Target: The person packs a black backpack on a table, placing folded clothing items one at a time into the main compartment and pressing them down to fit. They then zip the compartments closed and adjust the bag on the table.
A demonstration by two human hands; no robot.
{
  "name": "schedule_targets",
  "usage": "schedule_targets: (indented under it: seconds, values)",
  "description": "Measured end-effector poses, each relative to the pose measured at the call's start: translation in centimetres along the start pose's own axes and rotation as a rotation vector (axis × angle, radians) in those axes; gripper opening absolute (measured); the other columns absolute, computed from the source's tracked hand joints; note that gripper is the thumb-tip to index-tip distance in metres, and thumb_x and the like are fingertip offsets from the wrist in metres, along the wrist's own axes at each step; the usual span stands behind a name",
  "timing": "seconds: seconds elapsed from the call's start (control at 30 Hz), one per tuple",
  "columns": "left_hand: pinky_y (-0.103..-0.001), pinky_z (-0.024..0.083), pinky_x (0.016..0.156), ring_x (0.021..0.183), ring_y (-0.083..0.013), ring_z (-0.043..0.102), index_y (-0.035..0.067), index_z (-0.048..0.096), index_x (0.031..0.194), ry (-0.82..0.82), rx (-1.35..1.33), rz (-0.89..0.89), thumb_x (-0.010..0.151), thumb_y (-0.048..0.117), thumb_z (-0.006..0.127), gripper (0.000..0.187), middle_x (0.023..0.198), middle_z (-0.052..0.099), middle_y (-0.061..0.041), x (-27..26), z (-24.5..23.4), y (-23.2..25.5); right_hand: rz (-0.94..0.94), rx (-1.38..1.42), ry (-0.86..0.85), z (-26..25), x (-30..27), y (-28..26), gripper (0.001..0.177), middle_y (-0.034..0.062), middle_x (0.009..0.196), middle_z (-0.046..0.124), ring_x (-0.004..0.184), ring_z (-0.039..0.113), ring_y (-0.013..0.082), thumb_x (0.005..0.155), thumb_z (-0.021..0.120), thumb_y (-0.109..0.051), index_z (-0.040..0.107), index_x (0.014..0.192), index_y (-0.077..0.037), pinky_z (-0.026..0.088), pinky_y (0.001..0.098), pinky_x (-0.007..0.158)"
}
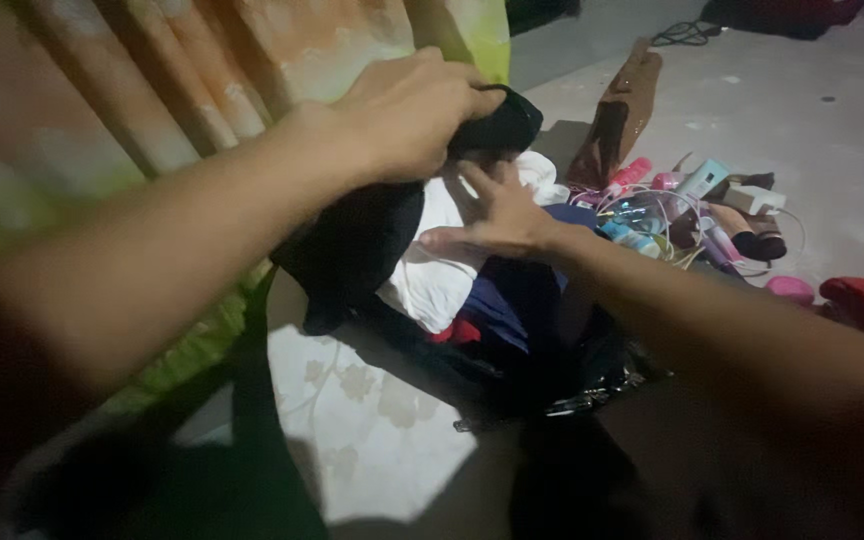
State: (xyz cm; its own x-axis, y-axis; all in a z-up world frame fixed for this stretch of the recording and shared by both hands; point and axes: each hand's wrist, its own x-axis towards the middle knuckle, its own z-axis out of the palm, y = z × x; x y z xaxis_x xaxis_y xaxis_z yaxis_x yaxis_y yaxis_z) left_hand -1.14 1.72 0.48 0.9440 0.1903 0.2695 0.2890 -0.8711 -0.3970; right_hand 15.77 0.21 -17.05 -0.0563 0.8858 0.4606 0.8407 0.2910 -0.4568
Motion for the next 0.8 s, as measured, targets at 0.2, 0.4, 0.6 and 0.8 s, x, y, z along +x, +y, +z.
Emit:
schedule_targets:
  seconds: [0.2, 0.4, 0.6, 0.8]
  values:
    - [-0.048, 0.052, 0.089, 0.111, -0.0360, 0.062, 0.015, 0.064, 0.139, 0.062, 0.049, 0.076, 0.073, -0.008, 0.068, 0.069, 0.129, 0.065, -0.010, -0.2, 0.0, -1.0, 0.232, -0.275, -0.129, 0.0, -1.0, 0.6, 0.139, 0.0408, 0.162, 0.005, 0.147, -0.004, 0.0650, 0.053, 0.067, -0.093, 0.024, 0.163, -0.020, 0.004, 0.0819, 0.110]
    - [-0.047, 0.053, 0.089, 0.112, -0.0353, 0.062, 0.016, 0.064, 0.142, -0.007, 0.011, 0.112, 0.076, -0.009, 0.064, 0.070, 0.128, 0.066, -0.010, -0.7, -0.4, -2.0, 0.193, -0.223, -0.221, 0.6, -0.1, -1.6, 0.149, 0.0489, 0.156, 0.002, 0.143, -0.006, 0.0684, 0.049, 0.065, -0.098, 0.020, 0.164, -0.015, 0.005, 0.0790, 0.112]
    - [-0.046, 0.053, 0.088, 0.109, -0.0349, 0.063, 0.015, 0.066, 0.138, 0.051, 0.050, 0.202, 0.074, -0.006, 0.065, 0.067, 0.125, 0.068, -0.010, -0.8, -0.9, -1.7, 0.353, -0.341, -0.389, 0.7, 2.5, -4.3, 0.146, 0.0423, 0.158, 0.017, 0.147, -0.004, 0.0673, 0.046, 0.065, -0.099, 0.025, 0.163, -0.021, -0.001, 0.0825, 0.111]
    - [-0.047, 0.051, 0.087, 0.107, -0.0348, 0.060, 0.019, 0.066, 0.138, -0.030, -0.025, 0.174, 0.077, -0.006, 0.062, 0.066, 0.124, 0.068, -0.007, -0.8, -1.6, -1.8, 0.429, -0.336, -0.478, 0.9, 5.0, -5.6, 0.140, 0.0262, 0.160, 0.040, 0.152, 0.023, 0.0518, 0.043, 0.066, -0.093, 0.033, 0.162, -0.027, -0.001, 0.0882, 0.112]
